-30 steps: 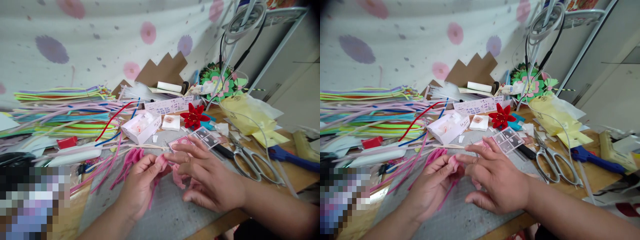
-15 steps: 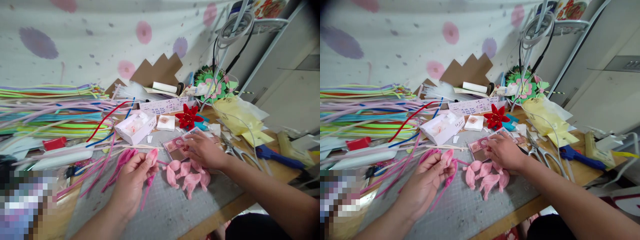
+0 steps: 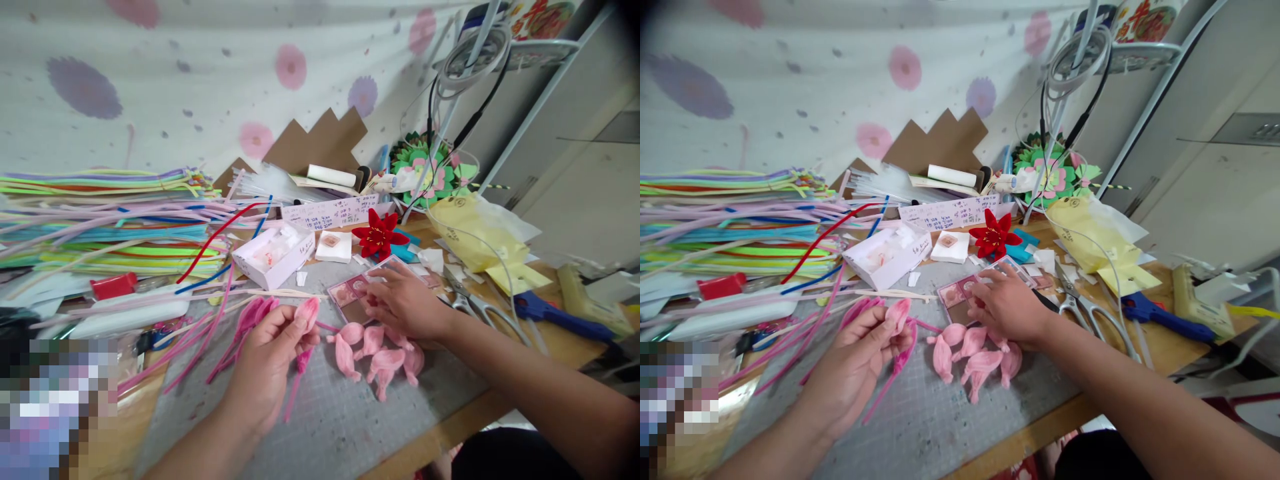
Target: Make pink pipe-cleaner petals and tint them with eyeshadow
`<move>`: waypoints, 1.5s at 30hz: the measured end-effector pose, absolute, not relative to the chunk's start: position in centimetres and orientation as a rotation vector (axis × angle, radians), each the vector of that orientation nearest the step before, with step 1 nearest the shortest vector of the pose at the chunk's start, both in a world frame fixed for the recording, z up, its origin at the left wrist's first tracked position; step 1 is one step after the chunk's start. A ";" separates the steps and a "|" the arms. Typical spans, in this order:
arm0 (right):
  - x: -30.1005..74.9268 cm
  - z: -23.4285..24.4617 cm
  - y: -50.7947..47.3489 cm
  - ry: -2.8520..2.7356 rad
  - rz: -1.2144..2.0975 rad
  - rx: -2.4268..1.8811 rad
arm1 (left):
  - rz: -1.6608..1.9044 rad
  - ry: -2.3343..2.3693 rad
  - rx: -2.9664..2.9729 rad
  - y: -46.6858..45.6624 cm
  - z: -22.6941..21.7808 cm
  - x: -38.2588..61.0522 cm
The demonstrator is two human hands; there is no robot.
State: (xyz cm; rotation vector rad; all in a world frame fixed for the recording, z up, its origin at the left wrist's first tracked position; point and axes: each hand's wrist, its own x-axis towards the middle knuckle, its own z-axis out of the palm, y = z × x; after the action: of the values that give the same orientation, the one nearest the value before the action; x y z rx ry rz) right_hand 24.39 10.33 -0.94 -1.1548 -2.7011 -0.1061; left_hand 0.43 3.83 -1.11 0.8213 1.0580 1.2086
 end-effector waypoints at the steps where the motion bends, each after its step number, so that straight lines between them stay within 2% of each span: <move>1: 24.3 -0.8 10.3 -2.699 -0.087 -1.142 | 1.207 1.053 0.824 3.8 -1.1 0.4; 10: 21.3 2.7 5.5 -2.545 0.028 -0.656 | 1.161 0.866 0.762 3.5 -0.8 0.8; 20: 21.0 2.5 5.0 -2.540 -0.081 -0.642 | 1.104 0.706 0.626 3.0 -0.7 0.5; 27: 20.9 2.6 4.6 -2.546 -0.175 -0.468 | 1.093 0.649 0.619 3.0 -0.6 0.5; 37: 20.5 2.1 4.6 -2.525 -0.172 -0.467 | 1.068 0.556 0.592 2.9 -0.2 0.8; 41: 20.6 2.1 4.7 -2.506 -0.151 -0.487 | 1.097 0.636 0.710 2.9 -0.5 0.7; 45: 20.5 2.2 4.6 -2.473 -0.121 -0.500 | 1.148 0.951 1.128 2.9 -0.4 0.4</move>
State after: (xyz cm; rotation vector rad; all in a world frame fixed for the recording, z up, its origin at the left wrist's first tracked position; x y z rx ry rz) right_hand 20.45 4.56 2.19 -0.4996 -2.4732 -0.1209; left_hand 0.38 2.87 -0.41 1.1279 0.9512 1.1484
